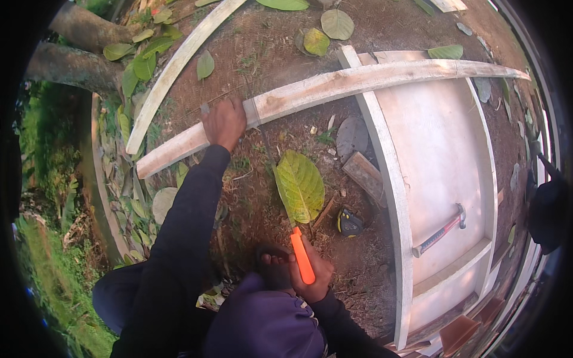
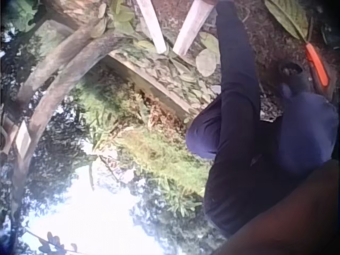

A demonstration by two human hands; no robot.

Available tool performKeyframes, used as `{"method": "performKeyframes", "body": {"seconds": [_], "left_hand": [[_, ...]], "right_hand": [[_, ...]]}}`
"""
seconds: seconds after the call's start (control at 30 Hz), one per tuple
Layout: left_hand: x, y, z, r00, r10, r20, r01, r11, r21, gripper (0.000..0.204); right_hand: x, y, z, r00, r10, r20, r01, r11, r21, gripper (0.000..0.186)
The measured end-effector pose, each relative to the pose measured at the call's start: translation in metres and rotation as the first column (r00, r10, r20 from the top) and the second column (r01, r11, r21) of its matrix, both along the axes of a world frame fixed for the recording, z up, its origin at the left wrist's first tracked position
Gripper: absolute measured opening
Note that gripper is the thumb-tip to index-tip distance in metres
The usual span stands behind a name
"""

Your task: The person measures wooden planks with a tape measure, then uses a hand saw to cut the planks to size. The person handles the planks and saw by hand, working on a partially assembled wooden frame on the ground.

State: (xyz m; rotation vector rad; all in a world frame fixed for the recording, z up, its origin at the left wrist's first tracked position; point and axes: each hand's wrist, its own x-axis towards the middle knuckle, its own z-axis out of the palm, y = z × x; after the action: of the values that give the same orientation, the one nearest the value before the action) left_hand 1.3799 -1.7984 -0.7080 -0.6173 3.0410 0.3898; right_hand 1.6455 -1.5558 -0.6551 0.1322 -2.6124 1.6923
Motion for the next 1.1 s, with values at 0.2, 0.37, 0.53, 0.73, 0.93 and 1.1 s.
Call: {"method": "performKeyframes", "body": {"seconds": [0.2,0.37,0.53,0.73,0.93,1.1], "left_hand": [[-0.006,0.007,-0.010,0.993,-0.058,-0.098,0.060,0.998,0.015,0.043],[0.001,-0.004,-0.010,0.992,-0.031,-0.120,0.033,0.999,0.013,0.046],[0.008,-0.001,-0.007,1.000,0.029,0.006,-0.030,0.999,0.036,0.044],[0.002,0.002,-0.004,0.991,-0.077,-0.112,0.078,0.997,0.002,0.042],[-0.003,0.001,-0.002,0.995,-0.006,-0.095,0.001,0.999,-0.049,0.039],[0.005,0.000,-0.008,0.992,-0.070,-0.107,0.069,0.998,-0.011,0.041]], "right_hand": [[-0.159,-0.084,-0.017,0.989,-0.096,-0.116,0.078,0.985,-0.152,0.041],[-0.084,-0.050,-0.027,0.990,-0.056,-0.127,0.046,0.995,-0.084,0.044],[-0.014,-0.018,-0.011,0.999,-0.046,0.022,0.047,0.997,-0.064,0.044],[-0.175,-0.094,-0.010,0.990,-0.107,-0.095,0.091,0.984,-0.153,0.042],[-0.017,-0.009,0.016,0.998,0.008,0.069,-0.006,1.000,-0.018,0.048],[-0.150,-0.081,-0.007,0.997,-0.071,-0.011,0.070,0.993,-0.095,0.045]]}}
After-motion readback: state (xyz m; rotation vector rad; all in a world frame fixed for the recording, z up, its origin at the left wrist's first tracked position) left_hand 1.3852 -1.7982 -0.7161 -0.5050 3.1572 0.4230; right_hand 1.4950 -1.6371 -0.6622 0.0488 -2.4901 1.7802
